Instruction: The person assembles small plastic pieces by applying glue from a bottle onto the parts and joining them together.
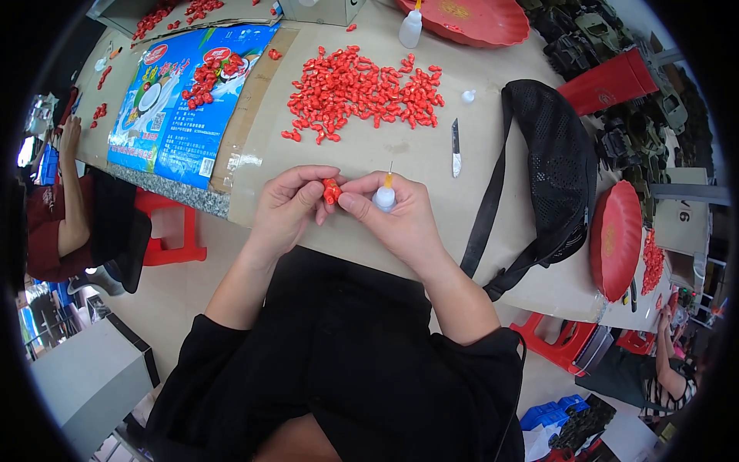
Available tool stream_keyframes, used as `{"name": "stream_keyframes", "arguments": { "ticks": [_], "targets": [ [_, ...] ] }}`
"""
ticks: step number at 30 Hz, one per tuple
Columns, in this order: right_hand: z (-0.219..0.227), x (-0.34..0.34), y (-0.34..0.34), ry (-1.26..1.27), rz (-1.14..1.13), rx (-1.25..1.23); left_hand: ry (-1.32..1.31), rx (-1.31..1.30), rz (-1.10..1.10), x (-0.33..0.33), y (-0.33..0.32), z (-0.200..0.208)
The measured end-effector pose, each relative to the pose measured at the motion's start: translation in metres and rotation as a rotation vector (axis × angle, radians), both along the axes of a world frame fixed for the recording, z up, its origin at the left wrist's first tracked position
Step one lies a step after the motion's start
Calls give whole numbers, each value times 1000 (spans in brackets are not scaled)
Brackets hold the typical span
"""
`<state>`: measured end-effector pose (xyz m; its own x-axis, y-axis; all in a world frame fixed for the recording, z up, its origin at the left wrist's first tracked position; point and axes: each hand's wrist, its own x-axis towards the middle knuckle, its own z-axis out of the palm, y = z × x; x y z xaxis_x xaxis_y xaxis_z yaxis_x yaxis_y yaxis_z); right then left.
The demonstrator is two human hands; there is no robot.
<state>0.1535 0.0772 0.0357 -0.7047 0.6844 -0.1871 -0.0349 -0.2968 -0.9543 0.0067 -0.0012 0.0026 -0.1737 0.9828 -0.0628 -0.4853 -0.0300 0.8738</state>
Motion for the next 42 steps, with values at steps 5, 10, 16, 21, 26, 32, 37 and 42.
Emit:
{"name": "stream_keyframes", "arguments": {
  "ticks": [5,10,16,21,26,32,37,42],
  "targets": [
    [-2,0,0,-49,-18,38,-9,0,17,0,0,-1],
    [-3,0,0,-109,-43,65,9,82,86,2,1,-5],
    [-3,-1,-2,-114,-69,95,13,135,80,1,0,-6],
    [-1,-2,-3,-124,-83,79,30,145,87,3,0,-5],
    [-5,-2,-5,-67,-127,226,52,172,94,4,-1,-5],
    [-9,-3,-3,-99,-129,404,118,253,94,2,0,-10],
    [-10,-4,-3,-85,-149,412,48,286,112,4,1,-7],
    [-11,-5,-3,-79,-169,390,71,261,94,3,2,-7]
  ]
}}
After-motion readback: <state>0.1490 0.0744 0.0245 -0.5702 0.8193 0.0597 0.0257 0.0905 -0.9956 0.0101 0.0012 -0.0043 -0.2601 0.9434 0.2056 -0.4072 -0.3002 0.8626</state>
